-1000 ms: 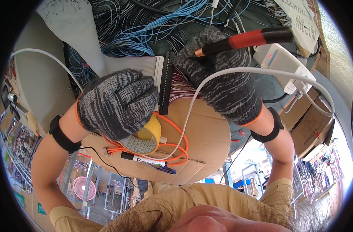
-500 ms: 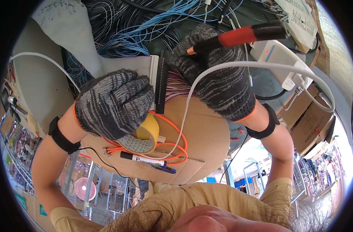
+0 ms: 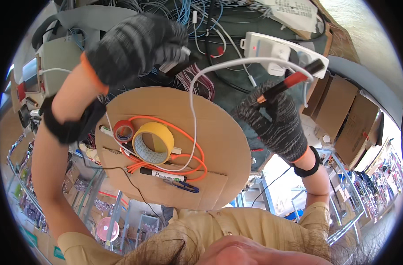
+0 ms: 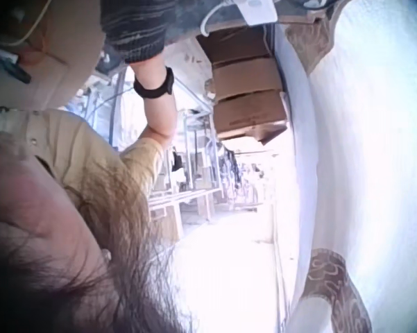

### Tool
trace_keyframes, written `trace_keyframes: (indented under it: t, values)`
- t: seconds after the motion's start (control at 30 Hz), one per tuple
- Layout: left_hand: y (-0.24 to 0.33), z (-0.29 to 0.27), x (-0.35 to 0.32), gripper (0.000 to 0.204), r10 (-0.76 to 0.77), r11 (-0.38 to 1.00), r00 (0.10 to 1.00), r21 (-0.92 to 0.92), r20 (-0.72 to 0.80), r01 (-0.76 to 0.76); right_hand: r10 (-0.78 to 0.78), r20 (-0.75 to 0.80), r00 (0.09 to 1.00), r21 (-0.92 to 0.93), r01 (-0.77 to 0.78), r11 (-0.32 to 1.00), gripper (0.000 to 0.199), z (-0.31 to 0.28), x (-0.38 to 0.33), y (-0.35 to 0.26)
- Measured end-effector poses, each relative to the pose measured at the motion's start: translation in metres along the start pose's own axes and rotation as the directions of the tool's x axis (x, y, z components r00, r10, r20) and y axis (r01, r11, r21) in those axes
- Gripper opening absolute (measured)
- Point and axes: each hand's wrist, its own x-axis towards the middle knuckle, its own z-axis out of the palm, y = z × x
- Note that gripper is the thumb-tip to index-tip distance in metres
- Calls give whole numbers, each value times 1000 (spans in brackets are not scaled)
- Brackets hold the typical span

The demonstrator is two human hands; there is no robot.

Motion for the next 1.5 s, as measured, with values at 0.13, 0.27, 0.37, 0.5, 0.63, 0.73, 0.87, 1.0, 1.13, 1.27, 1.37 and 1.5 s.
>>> trace_keyframes:
  t: [0.13, 0.27, 0.37, 0.5, 0.63, 0.73, 0.87, 1.0, 1.13, 1.27, 1.37, 1.5]
  values:
    - [-15, 19, 42, 28, -151, 942, 977, 321, 148, 97, 38, 12, 999, -85, -37, 996, 25, 3, -17, -4]
    - [6, 32, 49, 44, -63, 680, 990, 731, 127, -51, 211, 105, 972, -114, -199, 973, 12, 5, -36, -15]
    - [-1, 33, 26, 49, 80, 559, 996, 829, -28, -22, 204, 148, 968, -239, -165, 957, 10, 15, -63, -11]
    - [62, 5, -33, 50, 215, 812, 929, 584, -300, 1, 328, 207, 922, 43, -344, 938, 19, -11, -103, -22]
    - [115, 6, -172, 51, -11, 906, 852, 355, -524, 230, 81, -62, 995, -128, -89, 988, 24, -36, -151, -41]
    - [110, 52, -286, 55, -255, 851, 623, 134, -739, 508, 122, -157, 980, -483, -184, 856, 30, -32, -188, -38]
    - [50, 127, -397, 62, -495, 664, 471, 32, -730, 747, 353, -464, 812, -189, -480, 856, 32, -8, -202, -7]
    - [23, 155, -404, 64, -730, 577, 433, -136, -529, 805, 361, -576, 733, 210, -293, 933, 29, 47, -178, 57]
    - [-9, 165, -415, 71, -657, 568, 420, -45, -626, 822, 616, -491, 616, 732, -93, 675, 25, 83, -140, 68]
    - [-23, 156, -418, 74, -714, 524, 348, -134, -607, 841, 152, -518, 842, -703, -520, 486, 39, 100, -132, 35]
    - [-40, 161, -419, 73, -715, 644, 369, -354, -594, 678, 234, -566, 790, -469, -542, 697, 44, 95, -133, 46]
    - [-24, 146, -410, 70, -794, 557, 308, -423, -524, 715, 189, -612, 768, -377, -493, 784, 42, 83, -144, 100]
